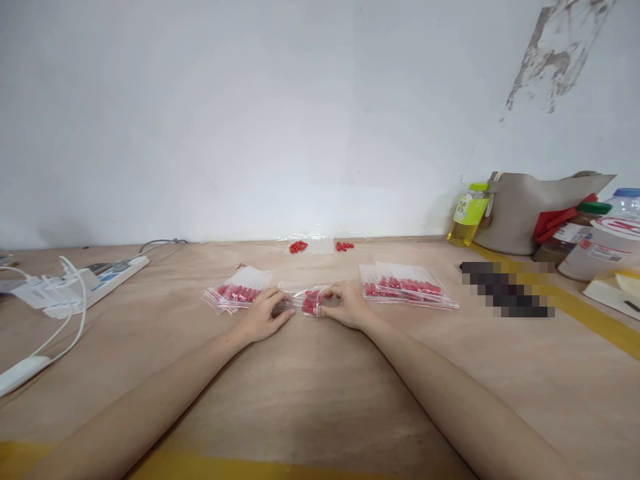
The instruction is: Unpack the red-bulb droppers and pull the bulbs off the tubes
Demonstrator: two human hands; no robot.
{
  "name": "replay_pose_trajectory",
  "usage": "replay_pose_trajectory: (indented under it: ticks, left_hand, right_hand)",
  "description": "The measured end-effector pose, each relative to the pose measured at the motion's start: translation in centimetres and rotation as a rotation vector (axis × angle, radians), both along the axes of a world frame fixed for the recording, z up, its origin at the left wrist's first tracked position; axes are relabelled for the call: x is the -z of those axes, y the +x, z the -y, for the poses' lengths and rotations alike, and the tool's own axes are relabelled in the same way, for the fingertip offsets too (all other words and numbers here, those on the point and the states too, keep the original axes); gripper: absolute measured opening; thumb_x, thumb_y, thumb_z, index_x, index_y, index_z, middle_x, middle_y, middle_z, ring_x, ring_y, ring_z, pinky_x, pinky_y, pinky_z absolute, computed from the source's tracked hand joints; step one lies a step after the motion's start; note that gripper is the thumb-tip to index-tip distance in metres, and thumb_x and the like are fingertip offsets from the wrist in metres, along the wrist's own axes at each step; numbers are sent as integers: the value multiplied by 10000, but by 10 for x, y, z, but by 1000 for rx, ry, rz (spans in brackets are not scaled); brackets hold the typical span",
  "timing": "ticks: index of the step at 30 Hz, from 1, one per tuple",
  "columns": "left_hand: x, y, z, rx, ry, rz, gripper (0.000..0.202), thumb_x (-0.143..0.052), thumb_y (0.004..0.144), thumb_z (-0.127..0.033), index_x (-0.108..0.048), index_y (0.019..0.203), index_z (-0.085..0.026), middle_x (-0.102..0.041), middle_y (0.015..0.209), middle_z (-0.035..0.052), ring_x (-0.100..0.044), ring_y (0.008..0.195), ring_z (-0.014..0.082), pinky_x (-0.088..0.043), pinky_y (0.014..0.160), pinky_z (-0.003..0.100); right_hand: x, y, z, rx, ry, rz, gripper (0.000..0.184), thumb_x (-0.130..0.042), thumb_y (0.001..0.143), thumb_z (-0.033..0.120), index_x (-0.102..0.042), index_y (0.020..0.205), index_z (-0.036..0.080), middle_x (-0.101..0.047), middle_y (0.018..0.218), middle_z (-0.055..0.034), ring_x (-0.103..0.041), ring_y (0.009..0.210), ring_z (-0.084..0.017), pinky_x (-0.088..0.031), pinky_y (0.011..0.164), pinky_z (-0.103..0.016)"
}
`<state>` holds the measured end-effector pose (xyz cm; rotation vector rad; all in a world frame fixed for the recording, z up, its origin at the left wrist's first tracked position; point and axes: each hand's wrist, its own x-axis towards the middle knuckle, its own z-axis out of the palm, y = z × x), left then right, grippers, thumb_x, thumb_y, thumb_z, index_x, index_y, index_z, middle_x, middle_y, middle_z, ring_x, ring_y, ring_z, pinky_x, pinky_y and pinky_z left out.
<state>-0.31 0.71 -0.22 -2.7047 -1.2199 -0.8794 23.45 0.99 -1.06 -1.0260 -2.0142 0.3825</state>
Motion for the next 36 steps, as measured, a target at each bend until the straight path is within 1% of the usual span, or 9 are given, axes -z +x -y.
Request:
replay_pose_trajectory:
  ticks: [4, 6, 11, 14, 17, 20, 25, 31, 36]
  left_hand:
    - [-2, 0, 2, -35, -36, 14, 273, -545, 778, -340, -539, 997, -176, -570, 773, 22, -532, 738, 168, -427, 701, 308]
    - [-2, 0, 3, -20, -57, 35, 320, -544, 781, -357, -528, 1047, -180, -573, 739, 9, -537, 698, 153, -423, 678, 286]
    - [-2, -1, 2, -13, -118, 89, 333, -524, 793, -401, -558, 1040, -180, -594, 744, 13, -552, 657, 138, -442, 651, 270]
    - [-3, -2, 1, 15, -45, 100, 310, -568, 764, -384, -596, 1003, -188, -598, 931, 59, -560, 879, 190, -444, 793, 324]
    - [-2, -1, 1, 71, -54, 83, 332, -574, 765, -354, -589, 1062, -209, -567, 1097, 74, -520, 1030, 211, -414, 897, 354]
    - [-2, 0, 1, 96, -103, 80, 358, -554, 785, -343, -564, 1114, -204, -569, 1143, 74, -527, 1048, 203, -410, 921, 349]
    - [-5, 1, 2, 114, -130, 85, 353, -550, 792, -325, -553, 1123, -204, -606, 1095, 61, -553, 1005, 197, -434, 878, 339]
    - [-6, 1, 3, 109, -137, 105, 322, -556, 792, -333, -573, 1089, -210, -620, 1069, 54, -561, 984, 196, -438, 863, 338]
    - [-4, 0, 1, 122, -114, 128, 330, -567, 788, -337, -569, 1091, -204, -621, 1073, 58, -561, 988, 198, -433, 867, 338]
  right_hand:
    - [1, 1, -1, -25, -122, 29, 455, -667, 646, 442, -615, 1025, 195, -609, 769, -6, -483, 640, -115, -387, 604, -239]
    - [-1, 1, -2, -49, -153, 32, 494, -661, 651, 443, -597, 1071, 192, -602, 768, -5, -463, 628, -110, -375, 590, -232]
    - [-4, 3, -2, -127, -179, 66, 392, -651, 663, 425, -633, 991, 211, -578, 736, 18, -445, 614, -104, -344, 566, -218]
    - [-2, 4, -5, -123, -161, 76, 405, -679, 639, 394, -640, 999, 212, -594, 767, 11, -489, 690, -131, -366, 621, -234]
    - [2, 4, -7, -114, -142, 72, 340, -687, 636, 372, -667, 931, 204, -614, 780, -1, -504, 717, -144, -380, 648, -250]
    - [5, 3, -8, -102, -115, 47, 271, -683, 646, 348, -671, 868, 193, -610, 798, -16, -508, 725, -146, -390, 671, -262]
    - [1, 0, -3, -90, -72, 11, 260, -708, 592, 272, -617, 815, 175, -569, 785, -10, -485, 731, -140, -385, 676, -259]
    - [1, -4, -3, -190, -304, -83, 390, -735, 570, 326, -561, 882, 169, -578, 770, 10, -492, 693, -118, -392, 644, -246]
    - [6, -9, -4, -154, -375, -163, 392, -744, 544, 302, -553, 860, 170, -594, 787, 5, -515, 689, -110, -411, 630, -243]
